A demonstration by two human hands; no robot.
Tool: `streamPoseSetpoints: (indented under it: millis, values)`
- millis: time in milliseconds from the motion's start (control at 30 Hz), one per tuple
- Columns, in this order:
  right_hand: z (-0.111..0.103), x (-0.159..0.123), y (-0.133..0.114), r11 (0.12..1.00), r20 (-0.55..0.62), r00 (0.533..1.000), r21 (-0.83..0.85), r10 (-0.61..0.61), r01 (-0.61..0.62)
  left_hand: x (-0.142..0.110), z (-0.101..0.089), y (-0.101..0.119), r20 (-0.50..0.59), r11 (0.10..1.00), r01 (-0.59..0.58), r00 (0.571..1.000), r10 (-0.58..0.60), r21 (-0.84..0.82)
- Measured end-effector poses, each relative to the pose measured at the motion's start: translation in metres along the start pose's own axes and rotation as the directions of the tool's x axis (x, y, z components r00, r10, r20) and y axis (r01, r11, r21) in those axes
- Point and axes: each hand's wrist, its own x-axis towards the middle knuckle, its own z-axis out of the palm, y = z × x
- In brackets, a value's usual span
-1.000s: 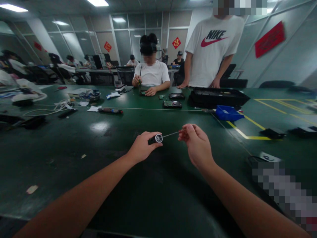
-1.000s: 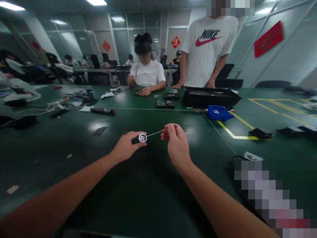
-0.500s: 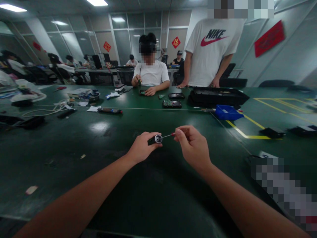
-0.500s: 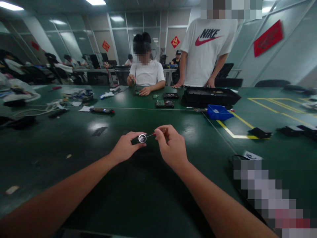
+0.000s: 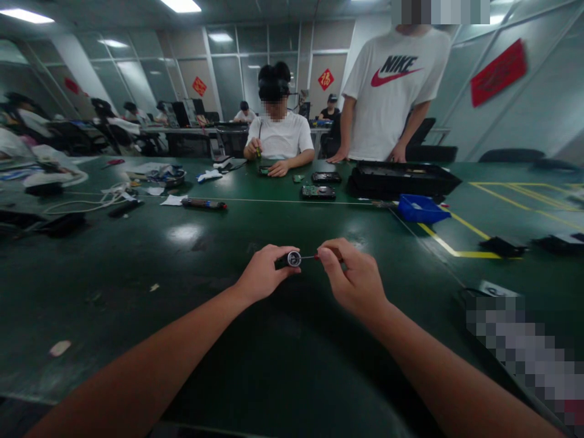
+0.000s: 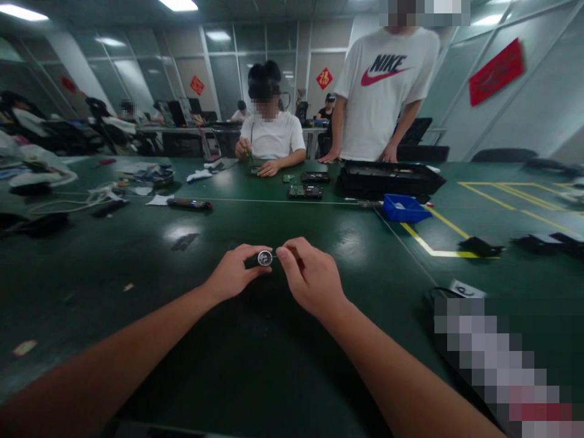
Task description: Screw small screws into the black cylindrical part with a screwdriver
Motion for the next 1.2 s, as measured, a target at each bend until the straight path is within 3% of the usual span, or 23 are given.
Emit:
streamPoseSetpoints:
  millis: [67, 167, 267, 333, 400, 467, 533, 633, 700, 800, 933, 1200]
  values:
    - [0.002, 0.0, 0.0, 0.997, -0.035, 0.998, 0.046, 0.059, -0.057, 0.0, 0.0, 0.0, 0.0, 1.0, 0.014, 1.0, -0.014, 0.001]
    - [0.008, 0.002, 0.005, 0.934, -0.093, 0.968, 0.298, 0.232, -0.196, 0.001, 0.0, 0.0, -0.007, 0.999, 0.036, 0.999, -0.036, 0.01]
    - [0.016, 0.005, 0.015, 0.777, -0.08, 0.915, 0.561, 0.395, -0.286, 0.002, -0.002, 0.0, -0.026, 0.999, 0.038, 0.999, -0.038, 0.016]
    - [0.021, 0.008, 0.023, 0.622, -0.031, 0.868, 0.71, 0.496, -0.33, 0.003, -0.004, -0.001, -0.045, 1.0, 0.003, 0.999, -0.002, 0.022]
    - [0.022, 0.011, 0.028, 0.447, 0.086, 0.815, 0.801, 0.573, -0.399, 0.004, -0.005, -0.002, -0.049, 0.999, -0.029, 0.998, 0.03, 0.037]
    - [0.022, 0.013, 0.032, 0.357, 0.163, 0.778, 0.819, 0.607, -0.449, 0.005, -0.006, -0.002, -0.035, 0.998, -0.022, 0.999, 0.024, 0.051]
    - [0.02, 0.014, 0.034, 0.41, 0.11, 0.781, 0.801, 0.615, -0.436, 0.005, -0.006, -0.002, -0.016, 0.998, 0.005, 1.0, -0.004, 0.058]
    - [0.017, 0.011, 0.031, 0.626, -0.05, 0.843, 0.694, 0.536, -0.357, 0.004, -0.005, 0.0, -0.006, 0.998, 0.03, 1.0, -0.03, 0.05]
    - [0.015, 0.009, 0.026, 0.748, -0.081, 0.89, 0.579, 0.449, -0.325, 0.004, -0.005, 0.001, -0.007, 0.998, 0.038, 0.999, -0.038, 0.041]
    - [0.013, 0.006, 0.018, 0.864, -0.102, 0.929, 0.415, 0.355, -0.285, 0.003, -0.004, 0.002, -0.004, 0.998, 0.045, 0.999, -0.045, 0.032]
    - [0.012, 0.004, 0.014, 0.923, -0.139, 0.949, 0.31, 0.283, -0.23, 0.003, -0.003, 0.002, -0.003, 0.998, 0.046, 0.999, -0.046, 0.032]
    - [0.011, 0.003, 0.015, 0.934, -0.122, 0.959, 0.289, 0.254, -0.21, 0.002, -0.002, 0.0, -0.014, 0.999, 0.047, 0.999, -0.047, 0.022]
